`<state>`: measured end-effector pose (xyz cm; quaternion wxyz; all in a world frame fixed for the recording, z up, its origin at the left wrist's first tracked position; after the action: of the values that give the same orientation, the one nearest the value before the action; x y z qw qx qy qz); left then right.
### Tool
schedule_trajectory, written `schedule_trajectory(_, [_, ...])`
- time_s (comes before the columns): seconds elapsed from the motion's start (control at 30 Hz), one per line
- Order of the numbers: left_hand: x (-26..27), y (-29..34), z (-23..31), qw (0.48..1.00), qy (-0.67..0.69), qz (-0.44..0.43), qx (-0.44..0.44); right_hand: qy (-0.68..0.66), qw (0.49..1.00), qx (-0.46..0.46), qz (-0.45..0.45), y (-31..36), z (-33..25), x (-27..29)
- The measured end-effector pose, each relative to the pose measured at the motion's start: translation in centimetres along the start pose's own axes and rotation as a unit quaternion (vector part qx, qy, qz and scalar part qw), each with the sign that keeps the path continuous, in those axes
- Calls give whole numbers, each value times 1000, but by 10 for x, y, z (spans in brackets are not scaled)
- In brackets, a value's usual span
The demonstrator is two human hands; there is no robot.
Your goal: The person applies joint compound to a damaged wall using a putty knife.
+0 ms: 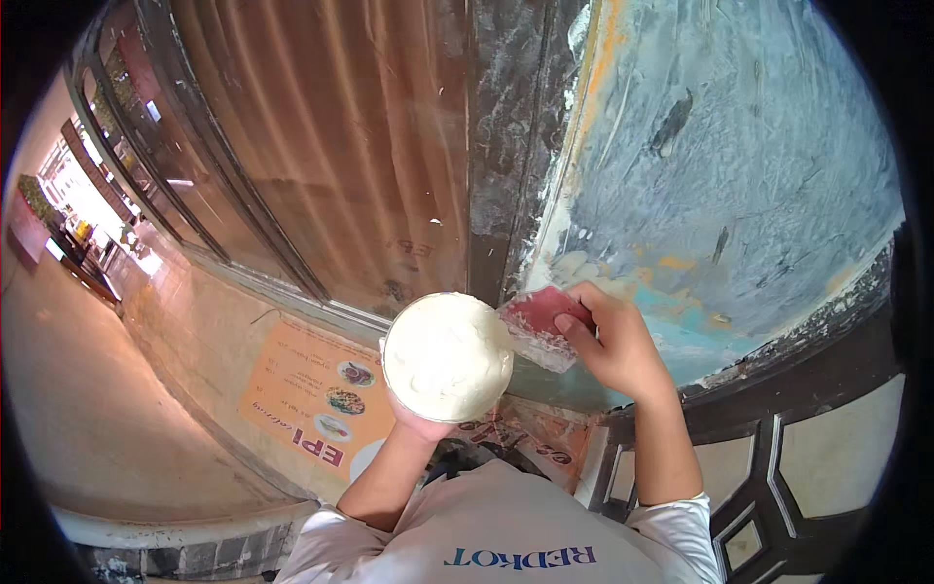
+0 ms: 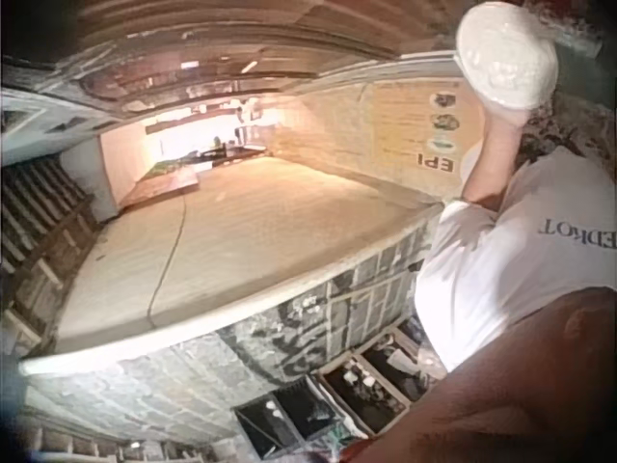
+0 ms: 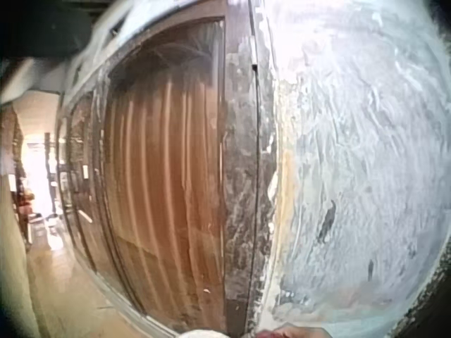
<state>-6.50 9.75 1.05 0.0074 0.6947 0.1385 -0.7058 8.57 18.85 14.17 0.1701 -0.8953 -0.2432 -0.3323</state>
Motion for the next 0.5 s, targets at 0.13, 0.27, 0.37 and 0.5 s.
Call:
schedule_trajectory(0.13, [20,-3,-4,999,-16,47,-14,51,998,-45,5,17,21,5])
schedule_trajectory(0.27, [30,-6,-19,998,-47,46,-25,-26,999,2,38,29,25,3])
schedule_trajectory(0.37, [32,-9,-33,994,-87,59,-14,-36,999,12,37,34,44,6])
schedule_trajectory(0.5, [49,-5,-37,991,-101,82,-25,2,1000,7,19,35,91,9])
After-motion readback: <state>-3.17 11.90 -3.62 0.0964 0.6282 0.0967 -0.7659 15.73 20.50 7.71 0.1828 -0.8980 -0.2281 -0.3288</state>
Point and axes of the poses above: each hand's wrist, its own y-axis away from the middle knuckle, its own x-axis out of the back of the hand, z = x × y, the point moved 9 cm from there along -y, towards the middle knuckle, and after that the axes turned 9 degrees about -x, right-handed, at the moved point
